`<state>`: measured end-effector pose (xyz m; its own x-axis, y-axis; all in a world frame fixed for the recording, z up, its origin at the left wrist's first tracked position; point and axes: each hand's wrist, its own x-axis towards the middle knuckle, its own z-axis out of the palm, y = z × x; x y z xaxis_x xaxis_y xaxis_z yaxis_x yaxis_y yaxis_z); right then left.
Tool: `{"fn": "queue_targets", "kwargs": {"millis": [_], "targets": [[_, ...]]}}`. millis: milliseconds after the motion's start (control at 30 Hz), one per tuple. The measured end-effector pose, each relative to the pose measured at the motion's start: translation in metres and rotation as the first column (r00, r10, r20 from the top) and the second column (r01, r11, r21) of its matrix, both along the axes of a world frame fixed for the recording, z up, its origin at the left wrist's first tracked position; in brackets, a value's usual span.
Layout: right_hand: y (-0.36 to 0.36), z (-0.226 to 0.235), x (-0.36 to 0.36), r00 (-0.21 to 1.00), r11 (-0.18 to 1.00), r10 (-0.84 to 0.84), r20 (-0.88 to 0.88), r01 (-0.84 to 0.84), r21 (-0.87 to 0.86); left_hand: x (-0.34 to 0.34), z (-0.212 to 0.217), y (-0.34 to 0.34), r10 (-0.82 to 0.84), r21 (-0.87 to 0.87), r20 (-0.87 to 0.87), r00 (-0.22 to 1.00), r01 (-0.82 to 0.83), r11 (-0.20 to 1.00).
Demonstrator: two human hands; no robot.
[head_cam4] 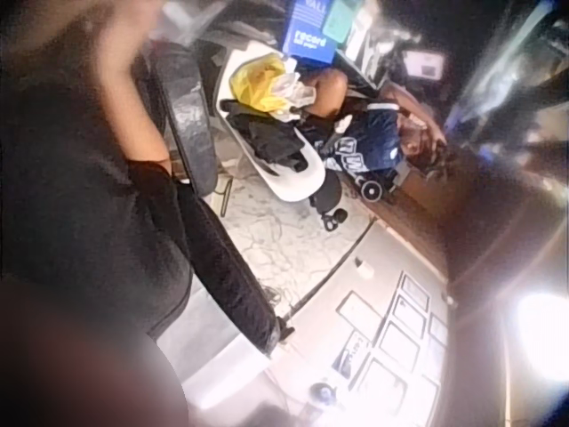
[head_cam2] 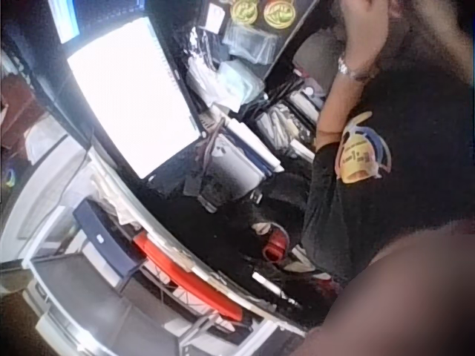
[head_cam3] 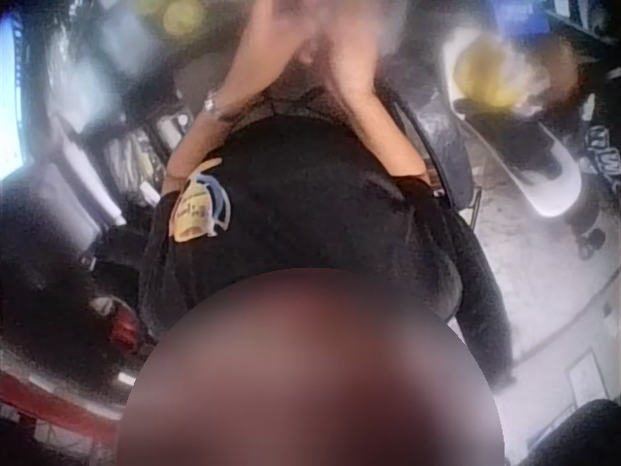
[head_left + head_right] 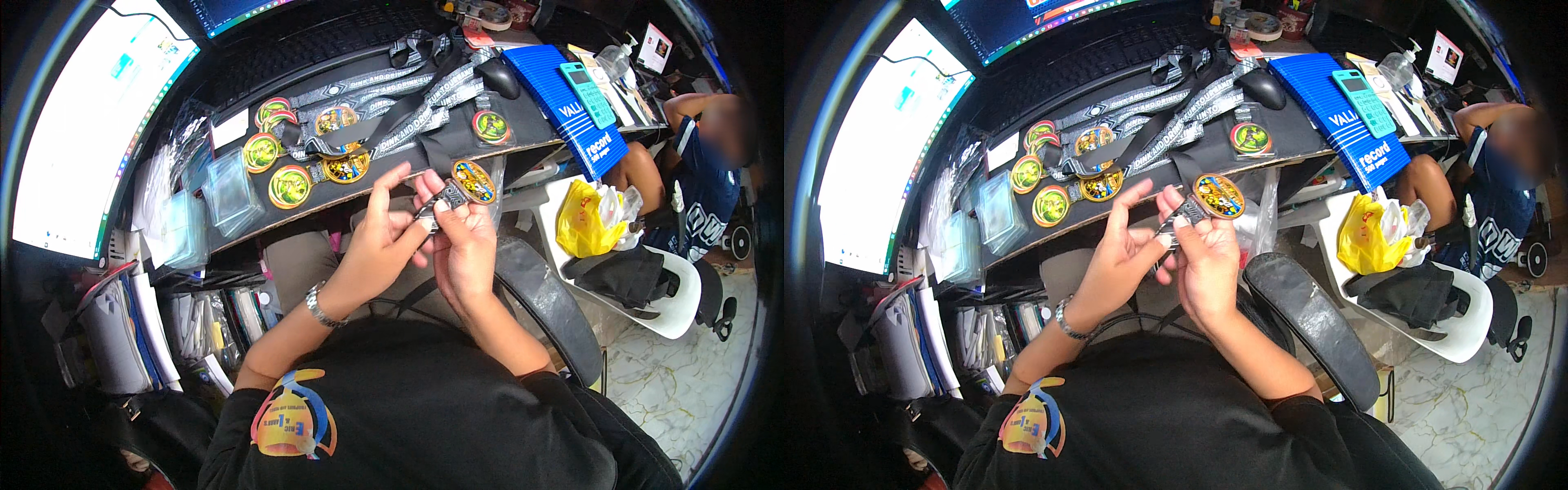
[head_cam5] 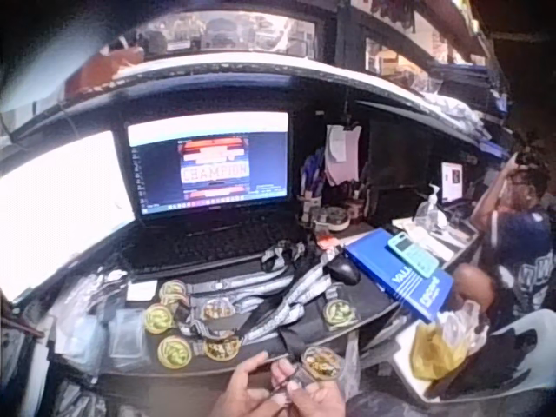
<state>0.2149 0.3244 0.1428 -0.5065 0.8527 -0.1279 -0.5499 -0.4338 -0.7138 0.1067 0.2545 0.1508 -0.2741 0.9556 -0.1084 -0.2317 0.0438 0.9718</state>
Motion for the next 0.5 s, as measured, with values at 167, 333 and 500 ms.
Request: {"fn": "queue_targets", "kwargs": {"millis": [167,333,500], "targets": [[0.035,-0.005,0.01,0.994,0.994,-0.108,-0.034,0.109,0.017,-0.003,0.012,-0.023,-0.234,-0.142,0.126,0.964,0.251,0.957],[0.063,-0.009,0.028,0.983,0.98,-0.185,0.024,0.182,0.084,-0.004,0.036,-0.037,-0.407,-0.275,0.027,0.913,0.398,0.875],[0.064,-0.018,0.031,0.989,0.989,-0.144,0.02,0.143,0.023,0.006,0.055,-0.043,-0.212,0.14,-0.482,0.85,0.313,0.939]]}}
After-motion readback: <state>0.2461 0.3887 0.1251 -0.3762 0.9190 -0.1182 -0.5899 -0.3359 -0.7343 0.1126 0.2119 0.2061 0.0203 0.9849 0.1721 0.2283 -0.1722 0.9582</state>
